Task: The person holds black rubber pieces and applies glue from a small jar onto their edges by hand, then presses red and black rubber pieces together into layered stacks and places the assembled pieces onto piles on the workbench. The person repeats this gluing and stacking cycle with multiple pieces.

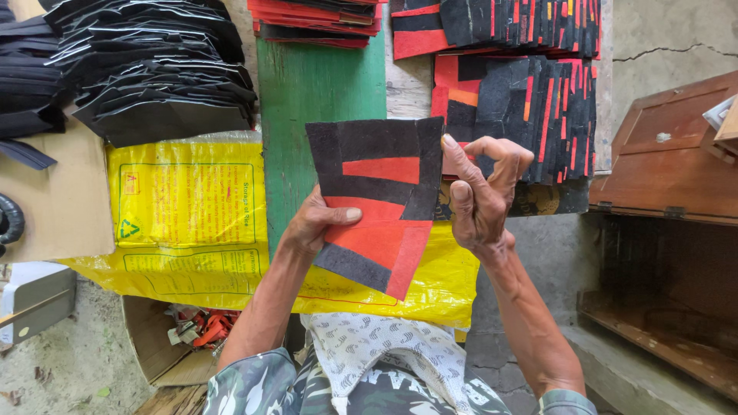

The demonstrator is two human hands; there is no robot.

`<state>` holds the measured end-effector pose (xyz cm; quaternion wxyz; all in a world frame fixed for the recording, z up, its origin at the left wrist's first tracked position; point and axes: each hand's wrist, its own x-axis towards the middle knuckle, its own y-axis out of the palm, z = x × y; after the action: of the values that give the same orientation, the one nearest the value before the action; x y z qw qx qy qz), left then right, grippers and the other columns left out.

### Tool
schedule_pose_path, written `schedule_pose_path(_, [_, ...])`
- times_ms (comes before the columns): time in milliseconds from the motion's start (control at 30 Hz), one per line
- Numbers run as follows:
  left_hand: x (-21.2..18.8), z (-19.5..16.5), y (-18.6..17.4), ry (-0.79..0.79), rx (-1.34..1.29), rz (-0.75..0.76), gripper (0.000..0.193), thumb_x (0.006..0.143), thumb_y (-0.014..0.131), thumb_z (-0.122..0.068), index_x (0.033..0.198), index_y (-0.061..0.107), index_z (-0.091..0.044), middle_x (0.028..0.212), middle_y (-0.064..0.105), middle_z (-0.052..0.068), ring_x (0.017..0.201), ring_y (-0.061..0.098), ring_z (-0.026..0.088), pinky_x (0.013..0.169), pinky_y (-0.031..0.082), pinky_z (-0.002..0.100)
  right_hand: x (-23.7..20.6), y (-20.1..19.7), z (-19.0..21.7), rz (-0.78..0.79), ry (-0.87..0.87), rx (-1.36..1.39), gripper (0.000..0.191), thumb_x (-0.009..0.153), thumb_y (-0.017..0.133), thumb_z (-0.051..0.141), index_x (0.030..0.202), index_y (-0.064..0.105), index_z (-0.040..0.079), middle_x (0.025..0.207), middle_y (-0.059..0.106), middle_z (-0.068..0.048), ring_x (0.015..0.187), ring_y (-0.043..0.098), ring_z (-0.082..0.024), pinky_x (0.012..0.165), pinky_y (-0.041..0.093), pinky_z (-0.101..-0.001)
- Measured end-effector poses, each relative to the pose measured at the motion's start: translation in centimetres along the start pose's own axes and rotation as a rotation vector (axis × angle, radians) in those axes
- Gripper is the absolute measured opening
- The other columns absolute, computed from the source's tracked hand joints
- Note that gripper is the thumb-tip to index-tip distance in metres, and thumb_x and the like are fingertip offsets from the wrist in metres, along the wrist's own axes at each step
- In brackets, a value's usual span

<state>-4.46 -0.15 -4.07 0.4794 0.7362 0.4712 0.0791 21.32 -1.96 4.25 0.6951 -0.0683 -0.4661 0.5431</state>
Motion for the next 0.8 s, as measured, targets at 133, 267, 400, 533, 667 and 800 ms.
schedule_pose_path(133, [0.0,-0.1,-0.1,-0.001,0.02,-0.001,0.072,0.075,0.077,0.01,0.141,0.052,0.0,0.126,0.068,0.017,0.115,0.068,0.027,0.104,0.056,0.041,0.2,-0.2,0.1,0.026,0.006,-0.024,0.052,0.115,0.037,0.044,0.138,0.068,0.009,0.114,0.053,-0.009,0.113,0.04,-0.026,0.104,0.032,-0.0419])
schedule_pose_path(267, [-0.1,0.0,-0.1,-0.011,0.015,0.016,0.072,0.075,0.077,0.01,0.141,0.052,-0.001,0.126,0.068,0.016,0.115,0.068,0.026,0.103,0.056,0.041,0.8,-0.2,-0.3,0.073,0.051,-0.022,0.058,0.115,0.033,0.046,0.143,0.064,0.006,0.116,0.052,-0.01,0.114,0.04,-0.026,0.105,0.03,-0.043])
schedule_pose_path(400, [-0.2,-0.1,-0.1,-0.028,0.007,0.042,0.07,0.077,0.077,0.01,0.142,0.053,0.001,0.128,0.067,0.017,0.116,0.068,0.027,0.104,0.055,0.041,1.0,-0.2,-0.5,0.089,0.092,0.052,0.059,0.116,0.034,0.048,0.146,0.062,0.007,0.117,0.05,-0.01,0.116,0.039,-0.025,0.109,0.031,-0.0418])
schedule_pose_path(533, [-0.1,-0.2,0.1,-0.017,0.012,0.019,0.071,0.075,0.077,0.01,0.141,0.053,0.0,0.127,0.068,0.017,0.116,0.068,0.027,0.103,0.056,0.042,0.7,-0.2,-0.5,0.097,0.078,0.043,0.059,0.117,0.034,0.048,0.148,0.059,0.006,0.119,0.051,-0.011,0.116,0.04,-0.026,0.109,0.031,-0.0417])
schedule_pose_path(667, [-0.1,-0.5,0.5,0.008,-0.011,-0.024,0.069,0.075,0.078,0.01,0.139,0.053,0.002,0.125,0.068,0.018,0.114,0.068,0.028,0.103,0.055,0.044,-0.3,0.1,-0.1,0.113,0.002,-0.022,0.057,0.115,0.035,0.046,0.146,0.06,0.005,0.118,0.054,-0.01,0.115,0.041,-0.027,0.106,0.031,-0.0423])
schedule_pose_path(800, [0.1,-0.7,0.7,0.056,0.017,-0.043,0.069,0.076,0.079,0.006,0.14,0.054,0.003,0.126,0.068,0.016,0.117,0.068,0.027,0.107,0.054,0.042,-1.3,0.2,0.5,0.124,-0.04,-0.041,0.053,0.114,0.038,0.044,0.143,0.062,0.006,0.117,0.056,-0.009,0.113,0.045,-0.027,0.104,0.033,-0.0431])
